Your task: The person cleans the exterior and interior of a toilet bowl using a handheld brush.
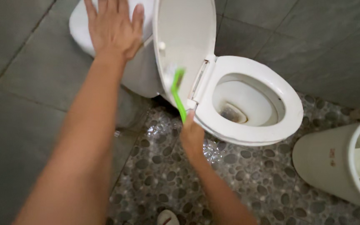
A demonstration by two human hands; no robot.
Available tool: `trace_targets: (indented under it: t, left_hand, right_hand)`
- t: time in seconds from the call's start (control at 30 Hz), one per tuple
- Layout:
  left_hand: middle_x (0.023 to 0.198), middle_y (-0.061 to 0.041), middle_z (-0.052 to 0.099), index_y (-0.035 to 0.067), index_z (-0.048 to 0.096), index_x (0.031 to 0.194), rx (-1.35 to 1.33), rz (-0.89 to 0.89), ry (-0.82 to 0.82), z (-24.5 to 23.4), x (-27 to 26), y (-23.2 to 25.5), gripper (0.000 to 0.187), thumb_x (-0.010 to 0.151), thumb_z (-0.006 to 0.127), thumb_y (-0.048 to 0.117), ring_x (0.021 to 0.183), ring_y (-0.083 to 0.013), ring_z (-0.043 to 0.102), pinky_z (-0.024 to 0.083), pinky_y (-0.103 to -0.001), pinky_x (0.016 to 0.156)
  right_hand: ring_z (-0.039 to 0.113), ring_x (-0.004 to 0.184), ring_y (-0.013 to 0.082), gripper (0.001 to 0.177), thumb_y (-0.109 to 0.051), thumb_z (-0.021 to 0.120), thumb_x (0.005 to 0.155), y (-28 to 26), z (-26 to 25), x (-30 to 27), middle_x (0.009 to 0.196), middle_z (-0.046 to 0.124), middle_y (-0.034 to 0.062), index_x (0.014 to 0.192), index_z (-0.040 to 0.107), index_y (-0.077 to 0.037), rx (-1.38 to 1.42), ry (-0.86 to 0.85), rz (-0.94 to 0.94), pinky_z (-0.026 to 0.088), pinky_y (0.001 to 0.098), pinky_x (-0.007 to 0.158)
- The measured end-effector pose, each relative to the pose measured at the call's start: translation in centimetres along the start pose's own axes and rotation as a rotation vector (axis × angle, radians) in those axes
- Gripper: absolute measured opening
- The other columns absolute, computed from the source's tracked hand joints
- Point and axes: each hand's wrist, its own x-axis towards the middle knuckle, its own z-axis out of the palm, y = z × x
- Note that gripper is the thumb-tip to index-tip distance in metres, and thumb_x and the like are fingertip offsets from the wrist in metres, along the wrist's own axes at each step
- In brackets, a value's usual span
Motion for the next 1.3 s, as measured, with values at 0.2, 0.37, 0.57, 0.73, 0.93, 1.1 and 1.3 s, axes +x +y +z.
trace_targets:
  t: [0.2, 0.37, 0.57, 0.73, 0.93, 1.1, 1.3]
  left_hand:
    - [0.161, -0.032, 0.037, -0.016, 0.041, 0.154, 0.047, 0.036, 0.089, 0.5, -0.2, -1.1, 0.076, 0.116, 0.028, 0.049, 0.152, -0.0425, 0.022, 0.002, -0.057, 0.122]
    - [0.160, -0.035, 0.042, -0.017, 0.051, 0.148, 0.096, 0.050, 0.176, 1.1, -1.5, -1.2, 0.067, 0.116, 0.035, 0.040, 0.154, -0.0482, 0.025, 0.003, -0.059, 0.126]
    - [0.159, -0.031, 0.043, -0.012, 0.048, 0.152, 0.079, -0.024, 0.091, 1.0, -1.3, -0.2, 0.068, 0.112, 0.038, 0.042, 0.153, -0.0453, 0.026, 0.007, -0.060, 0.125]
    - [0.162, -0.029, 0.038, -0.005, 0.040, 0.157, 0.100, -0.057, -0.001, 1.1, -0.7, -0.3, 0.070, 0.109, 0.035, 0.045, 0.154, -0.0428, 0.023, 0.006, -0.060, 0.124]
    - [0.163, -0.027, 0.035, 0.002, 0.037, 0.160, 0.048, -0.060, 0.007, 0.0, -0.1, 0.5, 0.070, 0.107, 0.034, 0.048, 0.154, -0.0422, 0.019, 0.003, -0.060, 0.123]
    - [0.164, -0.027, 0.033, 0.005, 0.035, 0.162, 0.051, -0.063, -0.017, 0.3, -0.2, 0.3, 0.068, 0.109, 0.032, 0.048, 0.154, -0.0443, 0.016, 0.001, -0.061, 0.123]
    - [0.165, -0.024, 0.031, 0.007, 0.034, 0.162, 0.030, -0.081, -0.061, -0.4, -0.5, 0.8, 0.067, 0.109, 0.031, 0.048, 0.155, -0.0428, 0.015, 0.001, -0.062, 0.123]
  right_hand:
    - [0.063, 0.061, 0.0422, 0.079, -0.053, 0.029, 0.107, 5.6, -0.7, 2.2, 0.062, 0.065, 0.0266, 0.069, 0.067, 0.005, -0.154, -0.150, 0.337, 0.045, 0.0536, 0.061]
    - [0.058, 0.059, 0.0453, 0.083, -0.054, 0.028, 0.109, 1.5, 1.4, -0.6, 0.060, 0.058, 0.0309, 0.068, 0.060, 0.011, -0.009, -0.157, 0.381, 0.044, 0.0583, 0.059]
    - [0.062, 0.065, 0.0442, 0.078, -0.057, 0.029, 0.106, 4.9, 1.1, 1.4, 0.066, 0.063, 0.0261, 0.076, 0.067, 0.004, -0.115, -0.062, 0.392, 0.048, 0.0555, 0.066]
    - [0.066, 0.076, 0.0507, 0.082, -0.056, 0.029, 0.107, 0.0, 1.7, 5.2, 0.075, 0.066, 0.0335, 0.082, 0.067, 0.011, 0.007, -0.150, 0.527, 0.051, 0.0567, 0.074]
    - [0.063, 0.081, 0.0525, 0.070, -0.054, 0.028, 0.103, 2.1, 1.9, 1.9, 0.083, 0.065, 0.0336, 0.104, 0.065, 0.007, -0.069, -0.061, 0.338, 0.047, 0.0603, 0.073]
    - [0.063, 0.070, 0.0521, 0.082, -0.055, 0.029, 0.107, 0.2, 0.9, 6.7, 0.067, 0.062, 0.0345, 0.078, 0.064, 0.014, -0.138, -0.088, 0.481, 0.045, 0.0612, 0.070]
    - [0.062, 0.066, 0.0503, 0.075, -0.050, 0.027, 0.107, 0.8, 1.2, 2.0, 0.067, 0.063, 0.0318, 0.084, 0.063, 0.011, -0.172, -0.109, 0.392, 0.046, 0.0594, 0.067]
